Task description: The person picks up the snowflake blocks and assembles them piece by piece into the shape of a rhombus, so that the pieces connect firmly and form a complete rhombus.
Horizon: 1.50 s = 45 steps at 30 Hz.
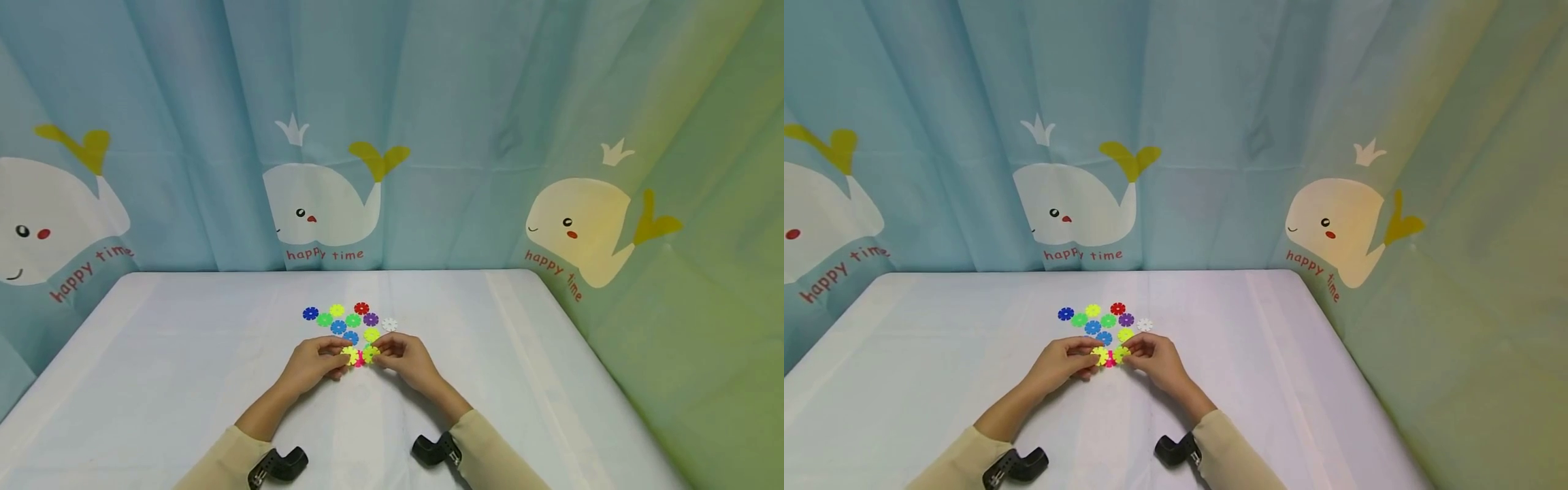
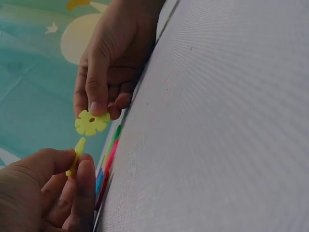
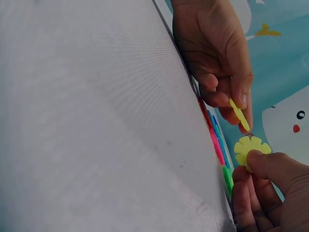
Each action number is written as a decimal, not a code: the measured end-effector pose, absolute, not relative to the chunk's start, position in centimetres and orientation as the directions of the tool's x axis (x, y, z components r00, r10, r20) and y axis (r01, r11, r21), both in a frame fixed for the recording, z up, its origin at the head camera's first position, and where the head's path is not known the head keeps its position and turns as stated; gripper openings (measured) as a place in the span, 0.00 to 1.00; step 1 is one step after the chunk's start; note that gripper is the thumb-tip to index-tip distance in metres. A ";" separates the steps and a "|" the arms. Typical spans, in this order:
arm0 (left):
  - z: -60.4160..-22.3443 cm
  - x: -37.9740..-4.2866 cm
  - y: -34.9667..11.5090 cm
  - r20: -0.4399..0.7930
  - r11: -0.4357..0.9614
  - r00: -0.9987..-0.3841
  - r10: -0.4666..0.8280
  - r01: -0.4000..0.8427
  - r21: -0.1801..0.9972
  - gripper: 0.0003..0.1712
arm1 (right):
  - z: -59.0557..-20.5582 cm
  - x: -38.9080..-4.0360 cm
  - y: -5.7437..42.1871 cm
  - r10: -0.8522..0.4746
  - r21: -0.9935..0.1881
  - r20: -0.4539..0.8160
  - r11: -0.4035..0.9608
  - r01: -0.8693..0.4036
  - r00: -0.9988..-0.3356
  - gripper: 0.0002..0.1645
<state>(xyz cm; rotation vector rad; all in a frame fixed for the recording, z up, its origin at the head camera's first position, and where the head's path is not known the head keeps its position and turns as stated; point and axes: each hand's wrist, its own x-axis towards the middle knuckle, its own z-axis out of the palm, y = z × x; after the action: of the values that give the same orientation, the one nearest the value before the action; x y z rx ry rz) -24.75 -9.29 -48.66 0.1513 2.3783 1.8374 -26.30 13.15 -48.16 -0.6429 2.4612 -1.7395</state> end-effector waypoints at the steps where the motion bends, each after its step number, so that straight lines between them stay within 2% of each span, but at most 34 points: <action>1: -48.6 -24.8 -9.3 -0.043 0.252 -0.986 0.159 -0.002 0.968 0.17 | -48.1 -26.3 13.2 -0.366 -0.912 0.192 0.277 -0.303 -0.911 0.11; 8: -48.4 -24.9 -9.1 -0.027 0.264 -0.987 0.160 0.017 0.964 0.16 | -47.7 -26.1 12.9 -0.344 -0.900 0.193 0.310 -0.305 -0.919 0.11; 18: -48.2 -24.9 -9.3 -0.030 0.246 -0.982 0.188 0.017 0.969 0.17 | -44.6 -24.2 12.4 -0.375 -0.904 0.195 0.291 -0.314 -0.906 0.10; 34: -48.3 -24.6 -9.3 -0.024 0.243 -0.979 0.204 0.027 0.970 0.17 | -45.1 -24.2 12.1 -0.401 -0.916 0.161 0.280 -0.288 -0.902 0.09; 45: -48.6 -24.5 -9.3 -0.023 0.271 -0.976 0.215 0.038 0.962 0.15 | -45.3 -24.0 12.1 -0.407 -0.913 0.183 0.268 -0.309 -0.895 0.08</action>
<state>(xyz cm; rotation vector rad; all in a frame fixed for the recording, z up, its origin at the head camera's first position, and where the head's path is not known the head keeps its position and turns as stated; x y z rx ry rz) -24.54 -9.30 -48.59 0.2389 2.3823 1.7961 -23.96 12.14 -45.32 -0.6882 2.4304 -1.7167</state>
